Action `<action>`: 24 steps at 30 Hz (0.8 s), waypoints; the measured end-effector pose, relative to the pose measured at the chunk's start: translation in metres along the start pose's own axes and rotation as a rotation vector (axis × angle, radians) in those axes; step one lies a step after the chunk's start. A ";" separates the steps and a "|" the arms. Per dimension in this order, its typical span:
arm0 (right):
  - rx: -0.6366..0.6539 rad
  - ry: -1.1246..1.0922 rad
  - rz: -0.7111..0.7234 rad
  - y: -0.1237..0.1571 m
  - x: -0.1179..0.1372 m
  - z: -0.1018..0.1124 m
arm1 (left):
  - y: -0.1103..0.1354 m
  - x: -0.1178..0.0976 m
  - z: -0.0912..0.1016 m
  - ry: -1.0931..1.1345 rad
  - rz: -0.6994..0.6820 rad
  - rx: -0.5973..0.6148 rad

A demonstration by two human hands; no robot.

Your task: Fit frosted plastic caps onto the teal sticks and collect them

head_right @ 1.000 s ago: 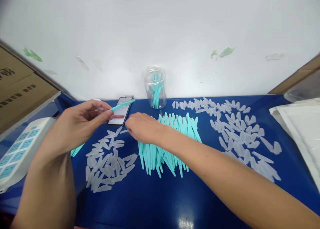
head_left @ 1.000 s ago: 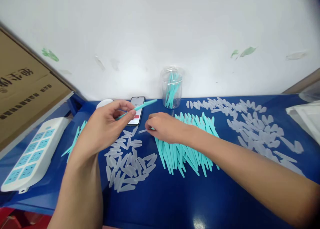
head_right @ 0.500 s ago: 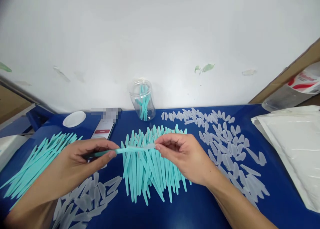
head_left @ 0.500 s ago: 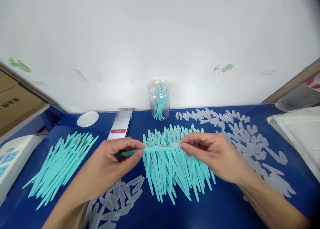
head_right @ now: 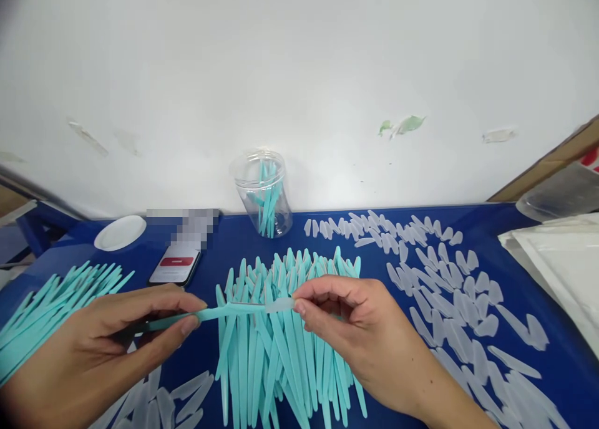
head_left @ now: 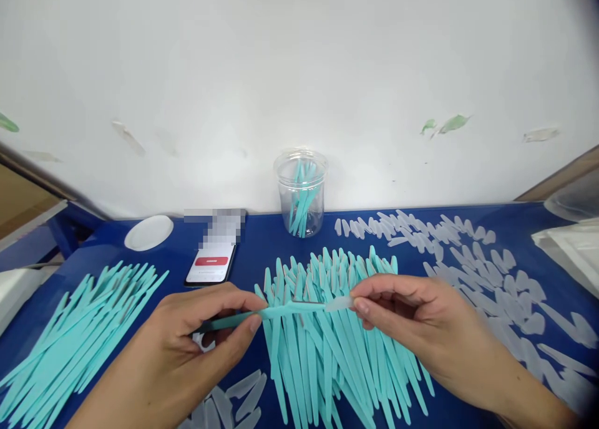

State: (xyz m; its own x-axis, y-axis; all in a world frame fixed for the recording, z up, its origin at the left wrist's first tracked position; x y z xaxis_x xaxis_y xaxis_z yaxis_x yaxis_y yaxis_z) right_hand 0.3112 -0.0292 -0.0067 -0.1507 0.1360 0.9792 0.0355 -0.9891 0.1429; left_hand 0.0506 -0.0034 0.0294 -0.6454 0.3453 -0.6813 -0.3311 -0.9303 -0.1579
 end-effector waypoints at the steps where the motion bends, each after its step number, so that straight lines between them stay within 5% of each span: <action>1: -0.001 0.000 0.000 -0.001 0.000 0.000 | 0.000 0.000 0.000 -0.002 -0.001 0.002; 14: 0.004 -0.051 -0.037 0.004 -0.008 -0.009 | 0.003 -0.016 -0.033 0.050 -0.061 0.008; 19: -0.028 0.029 0.132 0.004 0.003 -0.005 | 0.005 -0.027 -0.031 0.070 -0.255 -0.019; 24: 0.051 0.098 0.275 0.006 0.012 -0.008 | 0.002 -0.033 -0.025 0.127 -0.291 -0.015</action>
State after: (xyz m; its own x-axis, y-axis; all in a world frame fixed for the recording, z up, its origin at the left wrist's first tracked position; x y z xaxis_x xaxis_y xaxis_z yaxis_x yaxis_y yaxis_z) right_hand 0.3020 -0.0340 0.0051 -0.2227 -0.1452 0.9640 0.1375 -0.9836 -0.1164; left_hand 0.0887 -0.0200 0.0335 -0.4339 0.5801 -0.6894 -0.4787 -0.7967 -0.3691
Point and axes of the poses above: each hand's wrist, its own y-axis away from the middle knuckle, its own z-axis out of the back of the hand, x = y × z, the point moved 7 cm from there along -y, towards the middle knuckle, and after that the axes turned 8 degrees about -x, right-handed, at the moved point
